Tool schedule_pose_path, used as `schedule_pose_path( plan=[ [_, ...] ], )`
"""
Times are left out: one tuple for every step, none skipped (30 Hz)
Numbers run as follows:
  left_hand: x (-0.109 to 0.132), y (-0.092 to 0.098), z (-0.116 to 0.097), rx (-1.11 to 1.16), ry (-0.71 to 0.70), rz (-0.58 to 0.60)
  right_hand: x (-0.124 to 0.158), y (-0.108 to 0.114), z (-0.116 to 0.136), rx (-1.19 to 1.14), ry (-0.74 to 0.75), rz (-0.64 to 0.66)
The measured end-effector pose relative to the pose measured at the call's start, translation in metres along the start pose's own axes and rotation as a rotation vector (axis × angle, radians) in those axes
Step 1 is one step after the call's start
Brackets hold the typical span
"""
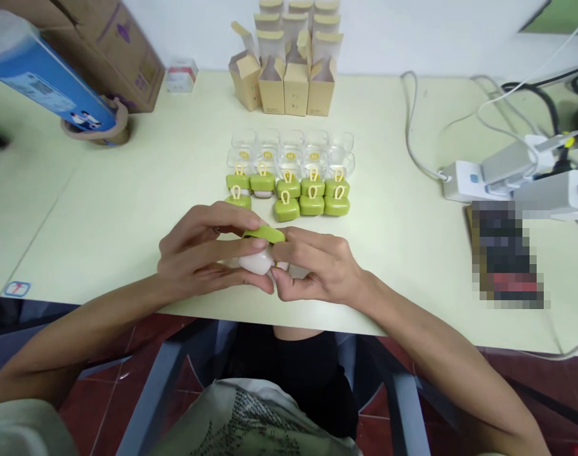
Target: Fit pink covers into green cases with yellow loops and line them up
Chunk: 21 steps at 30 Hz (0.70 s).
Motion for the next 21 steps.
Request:
schedule_pose_path(
  plan=[
    [0.001,0.001,0.0,0.0,-0.008,-0.017,0.0,0.0,0.0,-0.004,0.001,-0.001],
    [0.002,0.001,-0.001,-0.001,-0.01,-0.03,-0.001,0.0,0.001,-0.018,-0.002,0.0],
    [0.003,0.001,0.0,-0.003,-0.006,-0.042,-0.001,-0.001,0.0,-0.038,-0.01,0.003],
    [0.003,0.001,0.0,-0.008,0.007,-0.052,-0.002,-0.001,0.0,-0.062,-0.021,0.007],
    [0.004,0.001,0.001,-0.016,0.022,-0.059,-0.002,-0.001,-0.001,-0.086,-0.032,0.01],
    [0.005,0.001,0.001,-0.025,0.032,-0.061,-0.003,-0.001,-0.001,-0.107,-0.04,0.012],
    [0.006,0.0,0.0,-0.032,0.035,-0.058,-0.003,0.0,-0.002,-0.118,-0.045,0.013],
    [0.006,-0.001,0.0,-0.038,0.038,-0.052,-0.004,0.0,-0.002,-0.122,-0.047,0.015],
    [0.007,-0.001,-0.001,-0.042,0.041,-0.045,-0.004,0.0,-0.002,-0.118,-0.05,0.019],
    [0.007,-0.002,-0.001,-0.045,0.045,-0.037,-0.004,0.001,-0.002,-0.111,-0.049,0.018],
    [0.007,-0.003,-0.001,-0.05,0.053,-0.032,-0.004,0.001,-0.002,-0.101,-0.05,0.014],
    [0.008,-0.003,-0.002,-0.056,0.063,-0.029,-0.004,0.002,-0.002,-0.09,-0.051,0.008],
    [0.009,-0.004,-0.002,-0.06,0.072,-0.028,-0.004,0.002,-0.002,-0.076,-0.055,0.003],
    [0.009,-0.004,-0.002,-0.063,0.08,-0.024,-0.003,0.002,-0.002,-0.062,-0.058,0.002],
    [0.01,-0.004,-0.002,-0.065,0.088,-0.015,-0.003,0.002,-0.002,-0.047,-0.058,0.003],
    [0.011,-0.005,-0.002,-0.066,0.094,-0.002,-0.002,0.002,-0.002,-0.032,-0.057,0.006],
    [0.011,-0.006,-0.003,-0.068,0.098,0.012,-0.001,0.002,-0.002,-0.015,-0.059,0.01],
    [0.012,-0.007,-0.003,-0.074,0.101,0.024,-0.001,0.002,-0.001,0.001,-0.062,0.009],
    [0.012,-0.007,-0.003,-0.084,0.107,0.032,-0.001,0.002,-0.001,0.013,-0.067,0.009],
    [0.012,-0.007,-0.003,-0.096,0.111,0.034,-0.001,0.001,0.0,0.02,-0.072,0.008],
    [0.012,-0.007,-0.003,-0.107,0.111,0.031,-0.001,0.001,0.0,0.023,-0.078,0.007]
  ],
)
Point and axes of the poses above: each hand's wrist, its own x-axis away from the middle knuckle, its own y-axis out of the back of the hand, z = x × y, the point moved 5 cm from there along -x, towards the middle knuckle, and after that the axes turned 5 degrees about x, right-handed, at the moved point
